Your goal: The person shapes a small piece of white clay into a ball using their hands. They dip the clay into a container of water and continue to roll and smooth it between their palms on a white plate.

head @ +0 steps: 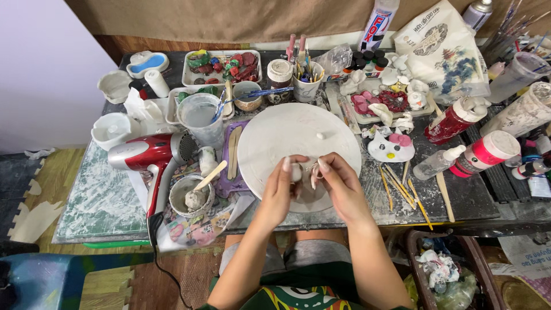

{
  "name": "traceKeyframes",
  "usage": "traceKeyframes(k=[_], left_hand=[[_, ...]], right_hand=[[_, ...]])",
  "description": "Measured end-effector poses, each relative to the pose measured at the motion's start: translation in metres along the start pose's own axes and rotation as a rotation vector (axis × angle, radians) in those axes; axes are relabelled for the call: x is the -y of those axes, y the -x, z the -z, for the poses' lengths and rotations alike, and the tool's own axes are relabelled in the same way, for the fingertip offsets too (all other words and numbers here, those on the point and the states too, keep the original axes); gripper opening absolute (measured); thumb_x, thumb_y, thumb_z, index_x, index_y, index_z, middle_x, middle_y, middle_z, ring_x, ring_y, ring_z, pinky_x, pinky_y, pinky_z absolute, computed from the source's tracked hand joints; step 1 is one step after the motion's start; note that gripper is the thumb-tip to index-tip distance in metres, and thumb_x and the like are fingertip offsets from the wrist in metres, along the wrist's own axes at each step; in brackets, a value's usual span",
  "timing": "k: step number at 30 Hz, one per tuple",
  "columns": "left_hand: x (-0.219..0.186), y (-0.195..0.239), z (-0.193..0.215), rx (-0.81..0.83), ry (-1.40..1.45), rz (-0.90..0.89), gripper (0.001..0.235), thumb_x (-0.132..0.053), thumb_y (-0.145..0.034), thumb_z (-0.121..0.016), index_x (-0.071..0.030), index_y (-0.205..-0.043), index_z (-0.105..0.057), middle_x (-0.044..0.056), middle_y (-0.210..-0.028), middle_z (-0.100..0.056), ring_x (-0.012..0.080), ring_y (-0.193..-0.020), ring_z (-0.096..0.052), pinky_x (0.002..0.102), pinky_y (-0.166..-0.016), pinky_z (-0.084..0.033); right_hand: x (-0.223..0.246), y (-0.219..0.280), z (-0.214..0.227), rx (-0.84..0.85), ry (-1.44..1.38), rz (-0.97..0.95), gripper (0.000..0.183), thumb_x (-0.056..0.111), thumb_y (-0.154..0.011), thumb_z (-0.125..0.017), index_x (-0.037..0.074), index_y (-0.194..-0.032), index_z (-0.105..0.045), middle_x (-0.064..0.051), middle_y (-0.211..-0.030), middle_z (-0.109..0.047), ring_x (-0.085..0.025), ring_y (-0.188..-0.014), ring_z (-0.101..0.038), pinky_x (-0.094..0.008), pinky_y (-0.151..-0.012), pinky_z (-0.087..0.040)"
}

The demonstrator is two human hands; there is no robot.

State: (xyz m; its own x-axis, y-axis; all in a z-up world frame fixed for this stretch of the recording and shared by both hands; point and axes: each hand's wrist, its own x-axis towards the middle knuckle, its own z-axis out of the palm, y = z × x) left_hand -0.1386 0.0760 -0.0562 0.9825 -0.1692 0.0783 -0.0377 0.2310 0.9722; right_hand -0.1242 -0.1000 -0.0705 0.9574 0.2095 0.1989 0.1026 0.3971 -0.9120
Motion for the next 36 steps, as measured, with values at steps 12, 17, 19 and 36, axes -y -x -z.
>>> traceKeyframes(k=[12,17,19,36], left_hand=[[0.022,-0.010,-0.009,0.022,0.329,-0.017,0.027,-0.029,-0.112,-0.036,-0.007,-0.113,-0.052,0.003,-0.081,-0.059,0.0071,-0.059,-0.041,0.023,-0.053,-0.033],[0.010,-0.002,-0.009,-0.092,-0.101,-0.191,0.028,-0.028,-0.116,-0.039,-0.005,-0.120,-0.055,0.003,-0.083,-0.054,0.0094,-0.067,-0.044,0.026,-0.060,-0.039],[0.004,-0.001,-0.011,-0.119,-0.236,-0.239,0.027,-0.027,-0.116,-0.041,-0.004,-0.121,-0.053,0.005,-0.083,-0.055,0.0110,-0.068,-0.047,0.028,-0.062,-0.043],[0.021,-0.010,-0.018,-0.109,0.009,-0.215,0.014,-0.018,-0.113,-0.040,-0.007,-0.113,-0.048,-0.003,-0.086,-0.046,0.0040,-0.073,-0.039,0.021,-0.063,-0.039]], right_hand=[[0.015,-0.001,-0.032,-0.143,-0.250,-0.027,0.021,0.026,-0.105,-0.045,0.007,-0.101,-0.053,-0.005,-0.105,-0.062,-0.014,-0.085,-0.058,-0.031,-0.078,-0.049],[0.006,0.001,-0.028,-0.123,0.139,0.161,0.015,0.005,-0.104,-0.057,0.008,-0.099,-0.043,-0.009,-0.103,-0.061,-0.009,-0.079,-0.059,-0.024,-0.067,-0.050],[0.004,0.002,-0.026,-0.098,0.239,0.229,0.023,-0.001,-0.102,-0.061,0.008,-0.101,-0.040,-0.008,-0.101,-0.058,-0.006,-0.075,-0.058,-0.022,-0.063,-0.050],[-0.010,0.001,-0.035,-0.095,-0.124,0.109,0.030,0.006,-0.105,-0.061,0.015,-0.095,-0.035,0.004,-0.075,-0.046,-0.002,-0.060,-0.043,-0.021,-0.050,-0.037]])
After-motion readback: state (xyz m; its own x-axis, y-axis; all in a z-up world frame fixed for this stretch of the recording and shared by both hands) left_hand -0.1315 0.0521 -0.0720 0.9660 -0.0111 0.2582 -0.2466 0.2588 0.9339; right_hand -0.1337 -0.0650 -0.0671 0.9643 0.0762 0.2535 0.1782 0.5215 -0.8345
